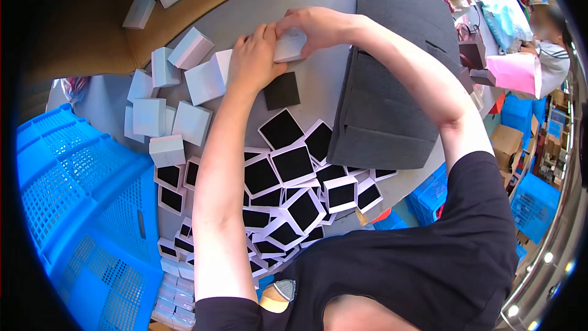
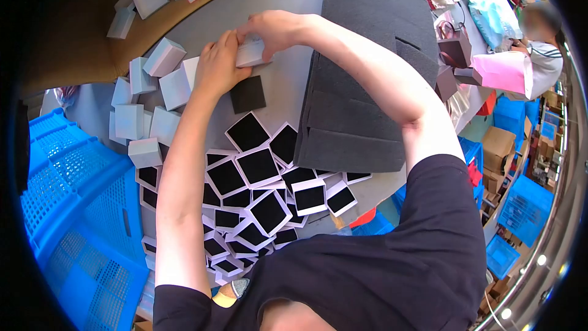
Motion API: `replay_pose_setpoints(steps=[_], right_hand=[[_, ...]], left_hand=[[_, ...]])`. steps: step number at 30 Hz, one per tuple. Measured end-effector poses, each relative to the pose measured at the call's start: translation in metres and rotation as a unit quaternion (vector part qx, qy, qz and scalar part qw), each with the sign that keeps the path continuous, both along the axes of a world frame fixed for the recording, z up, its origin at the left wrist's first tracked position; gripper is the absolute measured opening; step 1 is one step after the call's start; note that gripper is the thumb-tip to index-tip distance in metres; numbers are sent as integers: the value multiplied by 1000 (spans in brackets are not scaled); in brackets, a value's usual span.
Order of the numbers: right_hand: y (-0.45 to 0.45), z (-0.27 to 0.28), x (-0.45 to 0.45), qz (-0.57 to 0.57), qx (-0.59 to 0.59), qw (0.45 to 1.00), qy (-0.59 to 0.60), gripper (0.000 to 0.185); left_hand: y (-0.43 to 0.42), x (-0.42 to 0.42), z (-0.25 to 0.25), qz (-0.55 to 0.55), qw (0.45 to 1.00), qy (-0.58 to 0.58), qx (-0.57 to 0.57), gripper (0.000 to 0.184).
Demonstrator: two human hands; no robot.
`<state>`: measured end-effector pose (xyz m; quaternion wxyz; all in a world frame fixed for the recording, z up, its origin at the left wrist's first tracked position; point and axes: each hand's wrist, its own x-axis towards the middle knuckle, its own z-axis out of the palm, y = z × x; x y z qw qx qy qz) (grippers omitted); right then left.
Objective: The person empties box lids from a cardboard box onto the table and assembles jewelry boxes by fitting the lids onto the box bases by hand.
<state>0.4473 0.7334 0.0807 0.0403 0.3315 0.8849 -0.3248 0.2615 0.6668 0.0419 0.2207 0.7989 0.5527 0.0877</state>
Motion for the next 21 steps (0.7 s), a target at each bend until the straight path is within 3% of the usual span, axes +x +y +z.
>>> replay_pose_setpoints(steps=[4, 7, 9, 12, 18, 21], right_hand=[[-6, 8, -7, -5, 10, 999, -47, 61], [-8, -1, 3, -8, 9, 1000, -22, 66], [-13, -1, 6, -7, -1, 1000, -22, 72], [-29, -18, 8, 11, 147, 989, -4, 79], [-46, -26, 16, 64, 255, 965, -21, 77], [-48, -36, 16, 115, 383, 912, -88, 69]], left_hand=[[3, 0, 1, -5, 999, 14, -36, 80], [1, -1, -6, -8, 998, -17, 62, 80], [1, -1, -6, -10, 999, -13, 41, 81], [0, -1, -2, -8, 1000, -1, 15, 84], [-3, 9, -8, 5, 999, 13, 39, 92], [0, 11, -15, 2, 998, 30, 49, 97]])
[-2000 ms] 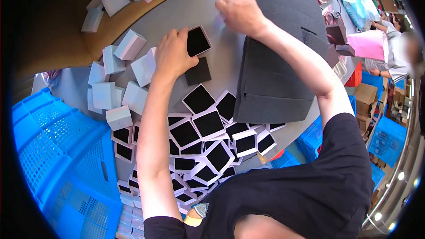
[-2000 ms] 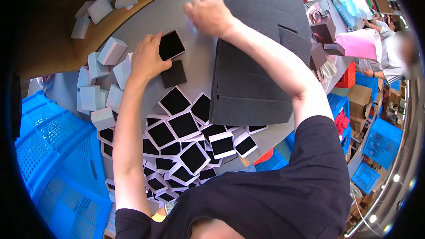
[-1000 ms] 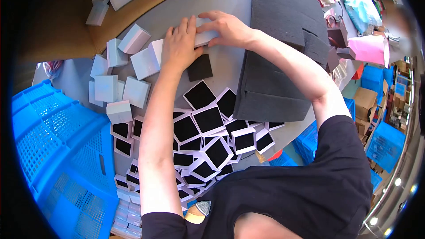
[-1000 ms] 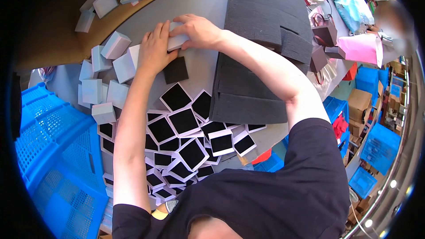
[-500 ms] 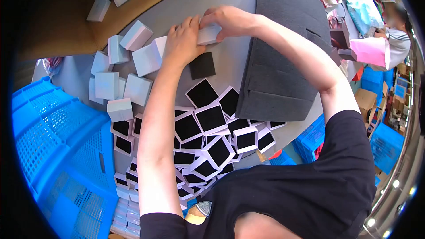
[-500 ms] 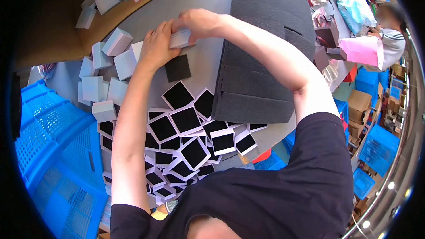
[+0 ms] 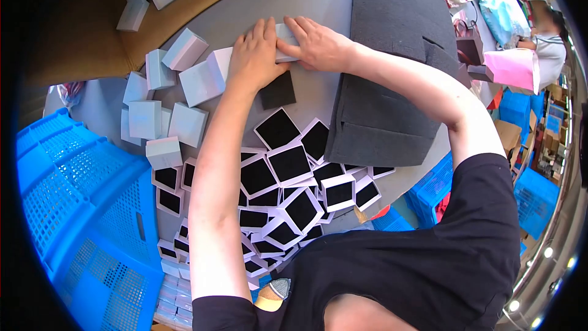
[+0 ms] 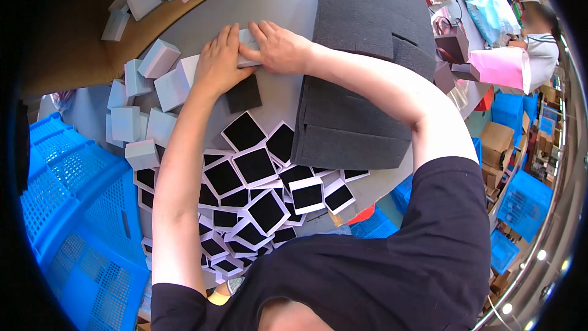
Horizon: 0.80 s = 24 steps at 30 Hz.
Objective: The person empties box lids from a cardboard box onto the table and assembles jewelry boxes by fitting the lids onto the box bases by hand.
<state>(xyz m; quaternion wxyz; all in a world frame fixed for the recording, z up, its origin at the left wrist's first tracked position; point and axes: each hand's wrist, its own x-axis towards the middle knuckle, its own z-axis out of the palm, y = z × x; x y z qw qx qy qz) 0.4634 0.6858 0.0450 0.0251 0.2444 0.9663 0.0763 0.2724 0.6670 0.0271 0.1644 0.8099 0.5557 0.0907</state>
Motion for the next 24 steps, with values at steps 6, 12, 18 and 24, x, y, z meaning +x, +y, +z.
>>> replay_pose_setpoints(steps=[6, 12, 18, 24], right_hand=[[-13, -4, -4, -34, 69, 997, -20, 53], [5, 22, 1, -91, -262, 955, 108, 78], [-28, 72, -9, -216, -529, 648, 503, 85], [-79, 74, -44, -147, -582, 582, 548, 84]], left_hand=[[-2, -1, 1, 0, 1000, 6, 8, 99], [2, -4, 16, -6, 999, -23, -36, 95], [-21, -24, 62, 89, 825, -488, -271, 86], [-94, -39, 74, 137, 832, -501, -194, 81]])
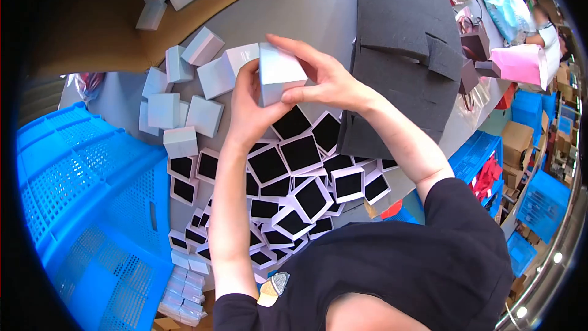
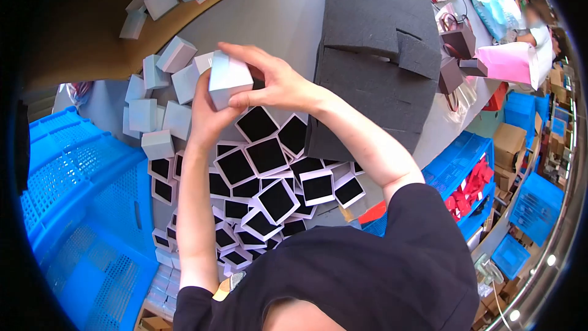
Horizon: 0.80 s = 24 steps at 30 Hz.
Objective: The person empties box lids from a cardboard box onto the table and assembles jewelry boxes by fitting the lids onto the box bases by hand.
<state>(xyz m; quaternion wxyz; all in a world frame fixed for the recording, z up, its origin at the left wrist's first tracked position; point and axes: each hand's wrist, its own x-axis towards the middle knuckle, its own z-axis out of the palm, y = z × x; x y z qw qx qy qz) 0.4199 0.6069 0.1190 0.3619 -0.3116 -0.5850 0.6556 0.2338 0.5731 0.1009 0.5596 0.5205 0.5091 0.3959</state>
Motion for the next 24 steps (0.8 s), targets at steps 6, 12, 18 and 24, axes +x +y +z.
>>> replay_pose_setpoints(steps=[6, 12, 18, 24], right_hand=[[-43, 0, -8, 42, -100, 991, 81, 82], [-61, 17, -5, 107, -45, 993, 31, 73], [-83, 29, -1, 142, -28, 989, 7, 74], [-104, 31, -8, 93, 16, 995, -12, 76]], left_hand=[[-46, -19, 22, -24, 999, 8, 47, 91], [-75, -33, 57, -92, 993, 76, -23, 87], [-96, -39, 71, -110, 990, 90, 11, 86], [-119, -31, 76, -83, 978, 178, 67, 86]])
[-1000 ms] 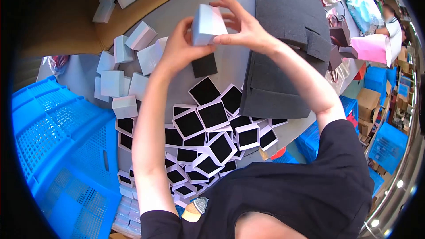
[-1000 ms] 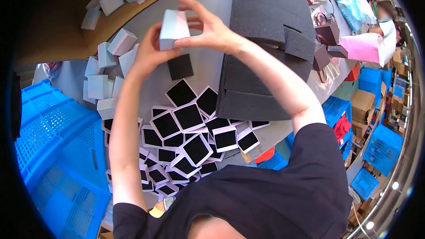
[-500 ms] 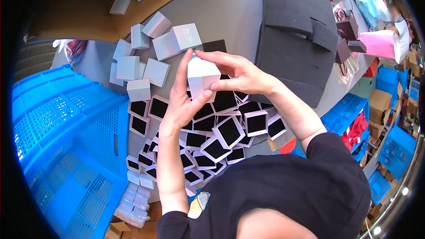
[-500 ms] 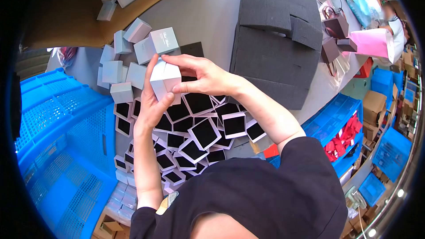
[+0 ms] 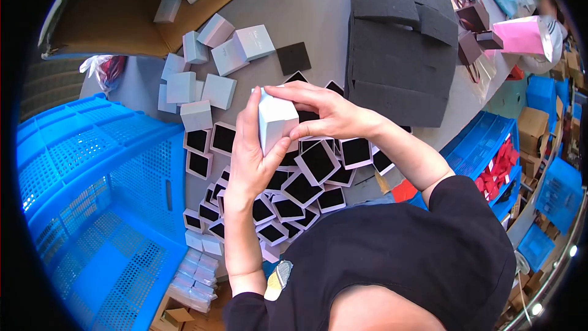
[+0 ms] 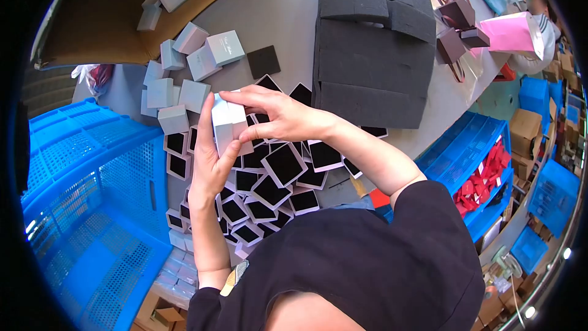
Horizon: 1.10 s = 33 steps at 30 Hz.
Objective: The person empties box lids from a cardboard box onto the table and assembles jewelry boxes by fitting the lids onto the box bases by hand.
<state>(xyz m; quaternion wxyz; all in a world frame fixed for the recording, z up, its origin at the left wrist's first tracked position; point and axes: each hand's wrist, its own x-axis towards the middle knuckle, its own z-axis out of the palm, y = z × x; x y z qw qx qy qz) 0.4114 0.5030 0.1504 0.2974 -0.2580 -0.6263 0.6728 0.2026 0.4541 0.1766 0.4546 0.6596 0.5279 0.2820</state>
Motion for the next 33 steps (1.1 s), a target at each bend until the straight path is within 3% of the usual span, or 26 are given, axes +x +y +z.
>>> replay_pose_setpoints(steps=[3, 6, 10, 14, 17, 18, 19, 20, 22, 23, 29, 33], right_hand=[[-15, -9, -6, -37, -75, 992, 93, 74], [-25, -1, -11, -59, -114, 979, 158, 71], [-42, 7, -19, -81, -242, 941, 222, 71], [-65, -1, -45, -190, -264, 899, 292, 81], [-65, -3, -56, -239, -323, 890, 215, 78], [-63, -6, -54, -236, -343, 875, 245, 71], [-57, -10, -51, -231, -365, 859, 275, 65], [-52, -14, -48, -224, -387, 841, 305, 59], [-37, -1, -40, -187, -458, 797, 346, 41], [-34, 5, -39, -183, -488, 780, 347, 40], [-45, 17, -52, -167, -536, 742, 367, 35], [-62, 18, -59, -179, -539, 732, 375, 34]], left_hand=[[-8, 0, 3, -30, 998, 35, 32, 87], [-24, 0, -12, -3, 992, -122, -23, 89], [-35, 16, -24, 52, 989, -141, 5, 90], [-24, 35, -3, 57, 978, 118, 165, 96], [-20, 30, 14, 8, 979, 182, 88, 95], [-18, 26, 22, -15, 978, 202, 51, 94], [-15, 15, 26, -37, 992, 118, 0, 94], [-12, 4, 23, 19, 983, -161, -89, 92], [-11, -4, 17, 99, 975, -194, -42, 91], [-11, -7, 28, 54, 995, 17, 77, 90], [-14, 2, 10, 53, 985, 61, 153, 80], [-33, 18, 31, 78, 972, 124, 181, 69]])
